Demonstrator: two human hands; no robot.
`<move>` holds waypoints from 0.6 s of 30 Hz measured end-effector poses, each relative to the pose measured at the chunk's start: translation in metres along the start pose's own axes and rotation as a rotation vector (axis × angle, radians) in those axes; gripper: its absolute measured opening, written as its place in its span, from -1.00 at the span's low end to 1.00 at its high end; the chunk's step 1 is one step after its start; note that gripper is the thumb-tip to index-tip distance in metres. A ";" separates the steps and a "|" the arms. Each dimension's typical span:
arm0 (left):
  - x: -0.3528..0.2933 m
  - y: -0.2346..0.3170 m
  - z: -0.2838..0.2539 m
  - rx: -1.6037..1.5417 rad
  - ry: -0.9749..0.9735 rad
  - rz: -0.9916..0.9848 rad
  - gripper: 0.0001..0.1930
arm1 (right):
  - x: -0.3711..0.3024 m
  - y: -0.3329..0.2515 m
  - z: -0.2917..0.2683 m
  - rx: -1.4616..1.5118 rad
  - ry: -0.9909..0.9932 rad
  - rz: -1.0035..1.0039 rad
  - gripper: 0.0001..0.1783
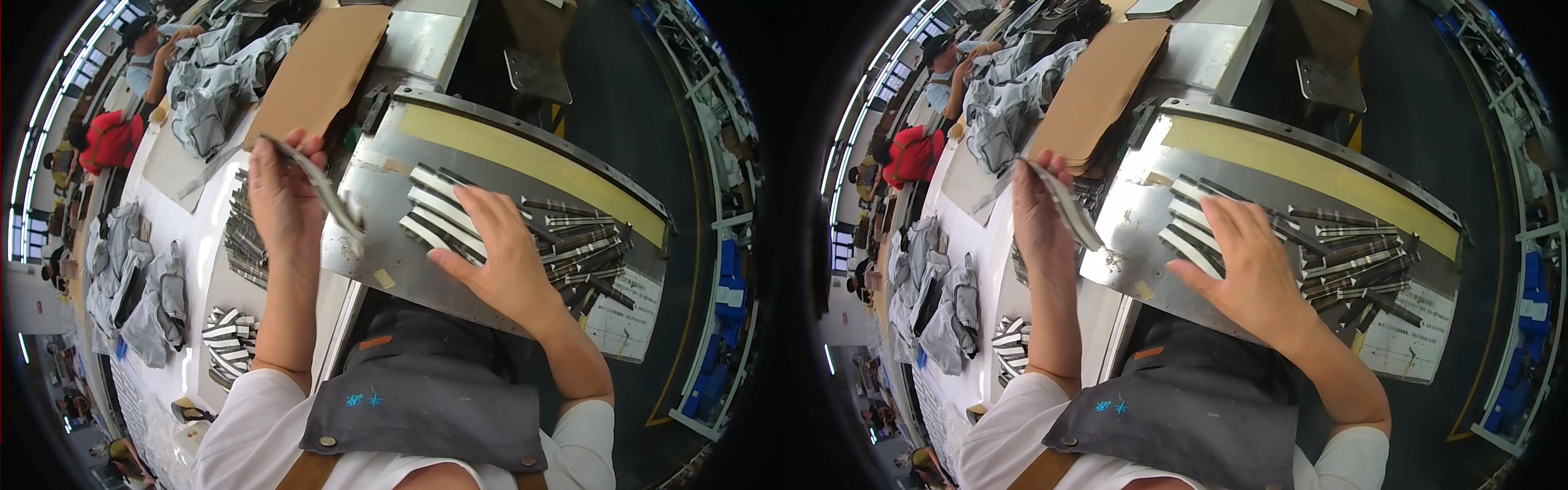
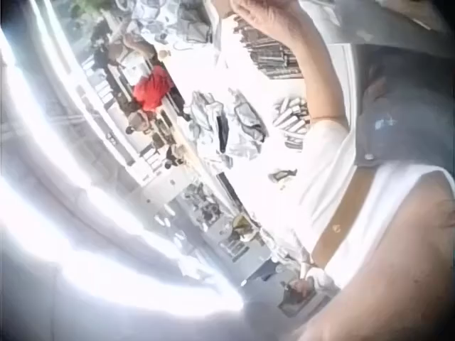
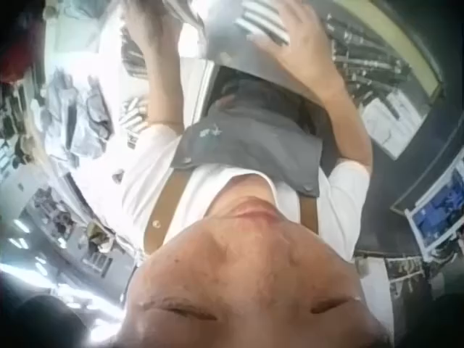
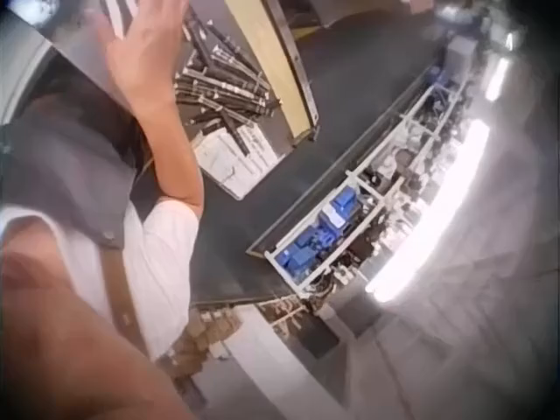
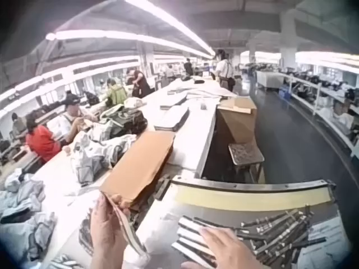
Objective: Folding and applying adhesive or tape to leather strips using a workbench guide.
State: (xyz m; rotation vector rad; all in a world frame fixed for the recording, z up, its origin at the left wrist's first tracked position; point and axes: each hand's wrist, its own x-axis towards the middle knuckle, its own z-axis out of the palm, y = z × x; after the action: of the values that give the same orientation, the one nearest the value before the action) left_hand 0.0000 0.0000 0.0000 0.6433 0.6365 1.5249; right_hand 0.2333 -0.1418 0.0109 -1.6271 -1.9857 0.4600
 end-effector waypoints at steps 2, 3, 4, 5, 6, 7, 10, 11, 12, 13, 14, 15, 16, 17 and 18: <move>-0.019 -0.024 0.048 -0.003 -0.026 -0.051 -0.76 | 0.001 -0.007 -0.005 0.362 0.104 0.043 0.05; -0.021 -0.026 0.065 0.008 -0.077 -0.045 -0.76 | 0.007 -0.013 0.005 0.490 0.126 0.063 0.02; -0.018 -0.030 0.071 0.002 -0.152 -0.058 -0.76 | 0.014 -0.021 0.006 0.582 0.031 0.161 -0.07; -0.013 -0.033 0.076 -0.005 -0.226 -0.071 -0.76 | 0.020 -0.027 0.006 0.674 -0.064 0.260 -0.17; -0.014 -0.036 0.082 0.007 -0.228 -0.071 -0.76 | 0.024 -0.022 0.016 0.724 -0.050 0.344 -0.50; -0.010 -0.037 0.086 -0.004 -0.234 -0.081 -0.76 | 0.019 -0.013 0.011 0.714 -0.042 0.354 -0.50; 0.020 -0.020 0.081 0.026 -0.124 0.106 -0.78 | 0.007 0.018 -0.016 0.883 -0.223 0.405 -0.72; 0.031 -0.016 0.073 0.025 -0.103 0.130 -0.78 | 0.003 0.029 -0.028 0.874 -0.213 0.479 -0.74; 0.035 -0.013 0.064 0.033 -0.160 0.075 -0.79 | 0.005 0.044 -0.038 0.801 -0.243 0.489 -0.75; 0.036 -0.017 0.059 0.034 -0.224 0.009 -0.79 | 0.007 0.053 -0.052 0.890 -0.220 0.555 -0.73; 0.035 -0.028 0.051 0.135 -0.377 -0.126 -0.80 | 0.015 0.064 -0.065 0.767 -0.256 0.604 -0.72; 0.030 -0.038 0.049 0.229 -0.540 -0.262 -0.80 | 0.018 0.086 -0.072 0.803 -0.291 0.554 -0.77; 0.014 -0.049 0.061 0.542 -0.588 -0.302 -0.79 | 0.027 0.100 -0.079 0.737 -0.345 0.507 -0.80; 0.002 -0.068 0.064 0.923 -0.651 0.036 -0.74 | 0.037 0.108 -0.085 0.670 -0.400 0.457 -0.81; 0.001 -0.087 0.056 1.125 -0.717 0.365 -0.62 | 0.048 0.113 -0.085 0.668 -0.400 0.453 -0.81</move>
State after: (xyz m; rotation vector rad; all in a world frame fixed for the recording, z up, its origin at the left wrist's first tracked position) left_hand 0.1007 0.0060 -0.0247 2.1319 0.7978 1.0052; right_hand 0.3664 -0.0761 0.0236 -1.5901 -1.4291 1.5349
